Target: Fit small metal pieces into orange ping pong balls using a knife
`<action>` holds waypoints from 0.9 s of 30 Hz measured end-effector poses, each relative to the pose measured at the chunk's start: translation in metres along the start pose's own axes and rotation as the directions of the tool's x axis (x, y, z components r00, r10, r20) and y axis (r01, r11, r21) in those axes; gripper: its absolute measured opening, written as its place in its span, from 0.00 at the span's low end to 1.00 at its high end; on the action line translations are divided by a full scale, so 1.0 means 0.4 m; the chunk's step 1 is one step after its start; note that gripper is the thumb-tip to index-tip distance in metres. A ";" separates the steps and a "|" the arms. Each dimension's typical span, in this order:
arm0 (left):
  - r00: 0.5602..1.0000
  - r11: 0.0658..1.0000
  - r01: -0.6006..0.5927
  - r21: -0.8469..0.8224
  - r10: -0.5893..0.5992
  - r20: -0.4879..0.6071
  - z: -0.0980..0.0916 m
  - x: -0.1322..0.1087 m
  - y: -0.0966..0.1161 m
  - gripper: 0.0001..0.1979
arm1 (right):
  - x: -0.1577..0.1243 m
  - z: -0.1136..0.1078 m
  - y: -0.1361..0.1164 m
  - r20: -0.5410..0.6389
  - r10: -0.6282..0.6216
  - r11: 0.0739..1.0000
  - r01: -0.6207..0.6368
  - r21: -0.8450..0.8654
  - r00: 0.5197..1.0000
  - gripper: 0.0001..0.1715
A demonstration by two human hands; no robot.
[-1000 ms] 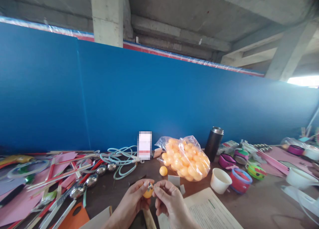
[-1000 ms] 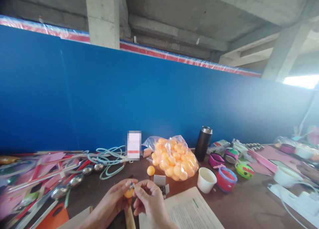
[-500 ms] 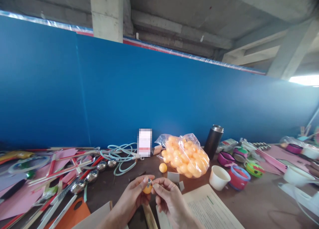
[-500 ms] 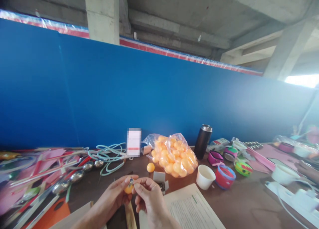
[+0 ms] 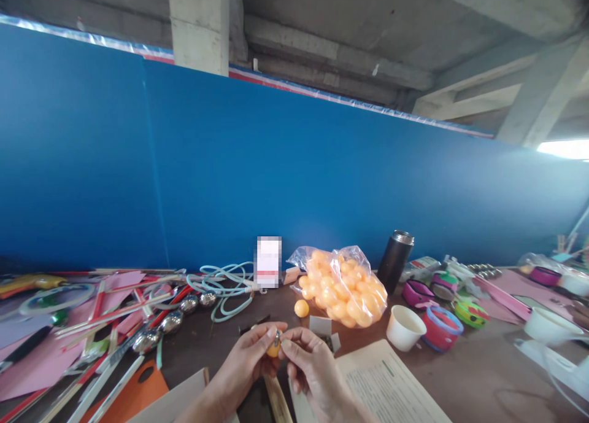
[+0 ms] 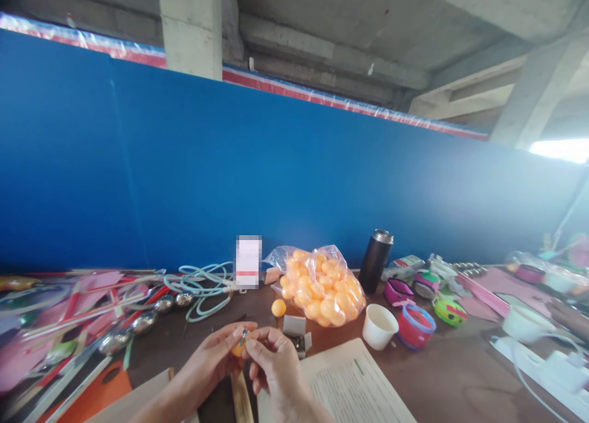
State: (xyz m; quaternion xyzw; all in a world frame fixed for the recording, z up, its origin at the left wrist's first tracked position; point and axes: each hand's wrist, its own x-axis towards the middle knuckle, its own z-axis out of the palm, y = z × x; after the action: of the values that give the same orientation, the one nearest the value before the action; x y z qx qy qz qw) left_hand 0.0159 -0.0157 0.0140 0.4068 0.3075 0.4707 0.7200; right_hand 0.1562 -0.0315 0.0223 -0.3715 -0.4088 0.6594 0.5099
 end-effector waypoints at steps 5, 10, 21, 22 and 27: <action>1.000 1.000 -0.014 0.018 0.014 -0.023 0.004 -0.002 0.000 0.23 | -0.002 0.004 -0.003 -0.037 0.006 0.999 -0.007 -0.037 0.999 0.18; 1.000 0.999 -0.017 0.040 0.018 -0.022 0.005 -0.002 0.003 0.23 | 0.001 0.002 0.001 -0.026 0.006 0.999 -0.006 -0.032 1.000 0.19; 1.000 0.997 -0.024 0.078 0.025 -0.006 0.002 -0.003 0.003 0.24 | 0.004 -0.003 0.008 0.008 -0.019 0.998 0.019 -0.067 1.000 0.18; 1.000 0.996 -0.027 0.081 0.028 -0.010 0.002 -0.003 0.002 0.24 | 0.004 -0.004 0.009 0.010 -0.021 0.997 0.021 -0.072 1.000 0.18; 0.999 0.996 -0.025 0.082 0.027 -0.018 0.003 -0.003 0.001 0.23 | 0.007 -0.005 0.011 0.024 -0.019 0.997 0.021 -0.071 1.000 0.19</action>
State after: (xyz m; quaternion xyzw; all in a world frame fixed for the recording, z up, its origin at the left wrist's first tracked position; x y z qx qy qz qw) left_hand 0.0163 -0.0172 0.0152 0.4351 0.3281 0.4709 0.6938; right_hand 0.1557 -0.0290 0.0174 -0.3775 -0.4416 0.6437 0.4981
